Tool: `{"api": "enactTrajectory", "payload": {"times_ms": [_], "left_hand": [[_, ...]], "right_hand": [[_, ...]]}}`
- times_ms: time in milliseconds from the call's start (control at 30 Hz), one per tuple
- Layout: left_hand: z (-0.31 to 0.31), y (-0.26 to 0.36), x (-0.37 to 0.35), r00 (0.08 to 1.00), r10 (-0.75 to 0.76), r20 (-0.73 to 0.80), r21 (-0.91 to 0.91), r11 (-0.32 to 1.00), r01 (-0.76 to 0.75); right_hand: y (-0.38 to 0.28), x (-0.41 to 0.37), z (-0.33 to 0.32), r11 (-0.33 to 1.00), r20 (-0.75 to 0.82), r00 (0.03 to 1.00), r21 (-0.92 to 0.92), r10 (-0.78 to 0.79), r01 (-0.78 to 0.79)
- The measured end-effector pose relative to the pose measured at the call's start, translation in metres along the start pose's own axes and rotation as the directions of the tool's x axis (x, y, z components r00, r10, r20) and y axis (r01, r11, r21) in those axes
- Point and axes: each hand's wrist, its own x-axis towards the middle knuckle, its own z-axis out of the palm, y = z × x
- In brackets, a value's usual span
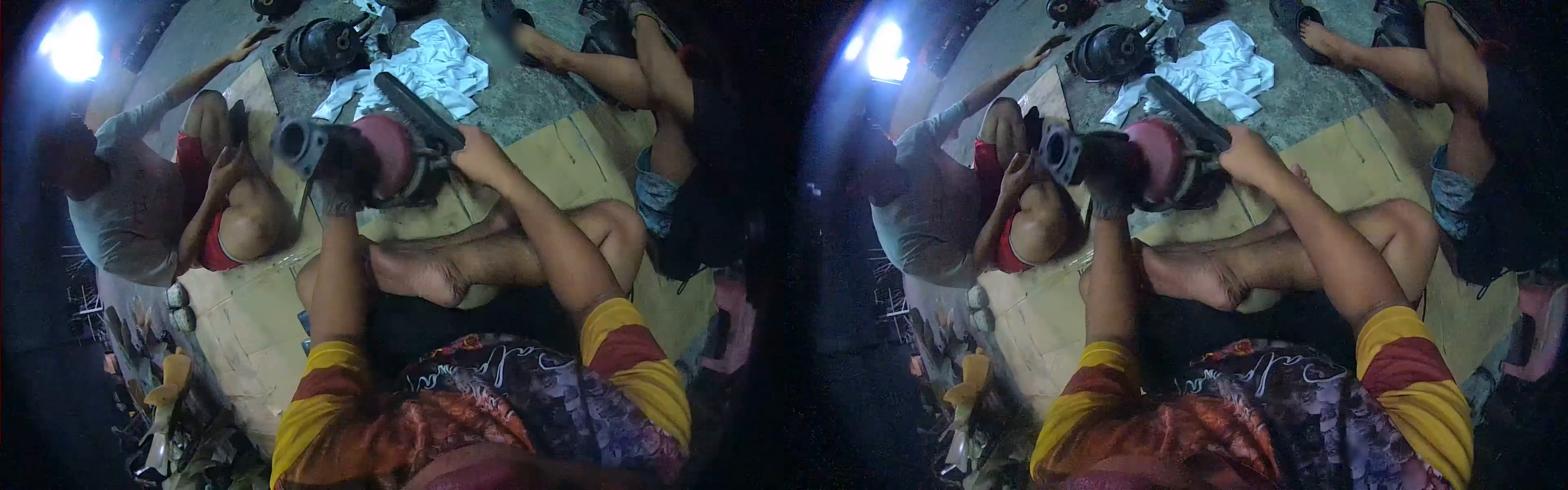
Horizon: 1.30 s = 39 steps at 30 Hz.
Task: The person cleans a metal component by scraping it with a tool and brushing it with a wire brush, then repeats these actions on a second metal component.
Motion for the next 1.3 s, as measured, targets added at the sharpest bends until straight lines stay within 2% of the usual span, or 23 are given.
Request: {"api": "enactTrajectory", "payload": {"times_ms": [67,100,167,200,267,300,367,533,600,633,667,733,767,833,867,933,1067,1133,1167,1233,1300], "left_hand": [[0.005,0.018,0.025,0.988,0.020,0.154,-0.076,0.997,-0.009],[0.009,0.022,0.037,0.988,0.012,0.151,-0.071,0.997,-0.001],[0.012,0.033,0.058,0.994,0.100,0.042,-0.484,0.872,-0.067],[0.004,0.041,0.065,0.995,0.093,0.038,-0.482,0.874,-0.063],[-0.006,0.056,0.078,0.983,0.122,0.141,-0.754,0.657,0.026],[-0.004,0.059,0.083,0.969,0.124,0.211,-0.638,0.769,0.040],[-0.001,0.060,0.083,0.969,0.127,0.214,-0.524,0.852,0.005],[0.000,0.039,0.041,0.999,0.048,-0.009,-0.244,0.969,-0.049],[-0.005,0.035,0.025,0.996,0.005,-0.094,-0.245,0.969,-0.028],[-0.007,0.031,0.021,0.990,-0.127,0.054,-0.425,0.895,0.138],[-0.013,0.034,0.022,0.991,-0.125,0.057,-0.419,0.898,0.137],[-0.028,0.051,0.028,0.925,-0.337,0.176,-0.597,0.711,0.372],[-0.032,0.056,0.032,0.925,-0.339,0.173,-0.594,0.713,0.373],[-0.034,0.065,0.038,0.922,-0.382,0.060,-0.384,0.844,0.375],[-0.032,0.067,0.040,0.921,-0.385,0.057,-0.385,0.843,0.376],[-0.030,0.071,0.041,0.949,-0.270,0.160,-0.233,0.924,0.302],[-0.019,0.067,0.030,0.936,-0.310,0.165,-0.221,0.913,0.341],[-0.016,0.061,0.030,0.935,-0.349,0.061,-0.323,0.880,0.350],[-0.019,0.062,0.030,0.933,-0.357,0.055,-0.321,0.878,0.355],[-0.024,0.066,0.033,0.894,-0.448,0.025,-0.402,0.814,0.419],[-0.022,0.067,0.034,0.891,-0.452,0.039,-0.366,0.823,0.433]], "right_hand": [[0.001,0.000,-0.011,0.999,0.021,0.999,-0.022,0.034,-0.034],[-0.002,0.001,-0.017,0.996,0.037,0.996,-0.046,0.075,-0.074],[-0.011,-0.004,-0.033,0.987,0.024,0.992,-0.105,0.121,-0.118],[-0.012,-0.007,-0.039,0.972,0.004,0.985,-0.158,0.175,-0.172],[0.004,-0.003,-0.040,0.969,0.004,0.986,-0.188,0.166,-0.162],[0.012,-0.001,-0.041,0.964,0.003,0.987,-0.212,0.161,-0.157],[0.017,0.000,-0.039,0.956,0.002,0.986,-0.245,0.168,-0.163],[0.004,0.000,-0.028,0.954,-0.010,0.991,-0.270,0.132,-0.130],[0.001,0.000,-0.022,0.961,0.031,0.995,-0.264,0.100,-0.088],[-0.001,-0.001,-0.021,0.967,0.055,0.996,-0.248,0.074,-0.058],[-0.001,-0.001,-0.018,0.969,0.058,0.996,-0.241,0.073,-0.057],[-0.002,0.000,-0.013,0.956,0.054,0.994,-0.283,0.091,-0.072],[-0.001,0.001,-0.011,0.957,0.057,0.995,-0.281,0.087,-0.068],[0.004,0.003,-0.010,0.966,0.092,0.987,-0.237,0.128,-0.103],[0.004,0.004,-0.012,0.966,0.093,0.988,-0.239,0.125,-0.100],[0.003,0.002,-0.015,0.949,0.070,0.978,-0.267,0.195,-0.170],[0.018,0.007,-0.010,0.940,0.074,0.981,-0.306,0.181,-0.151],[0.019,0.005,-0.007,0.942,0.079,0.976,-0.290,0.202,-0.171],[0.019,0.004,-0.006,0.941,0.084,0.977,-0.295,0.195,-0.163],[0.021,0.005,-0.004,0.942,0.182,0.945,-0.252,0.273,-0.223],[0.021,0.004,-0.004,0.931,0.185,0.940,-0.287,0.286,-0.226]]}}
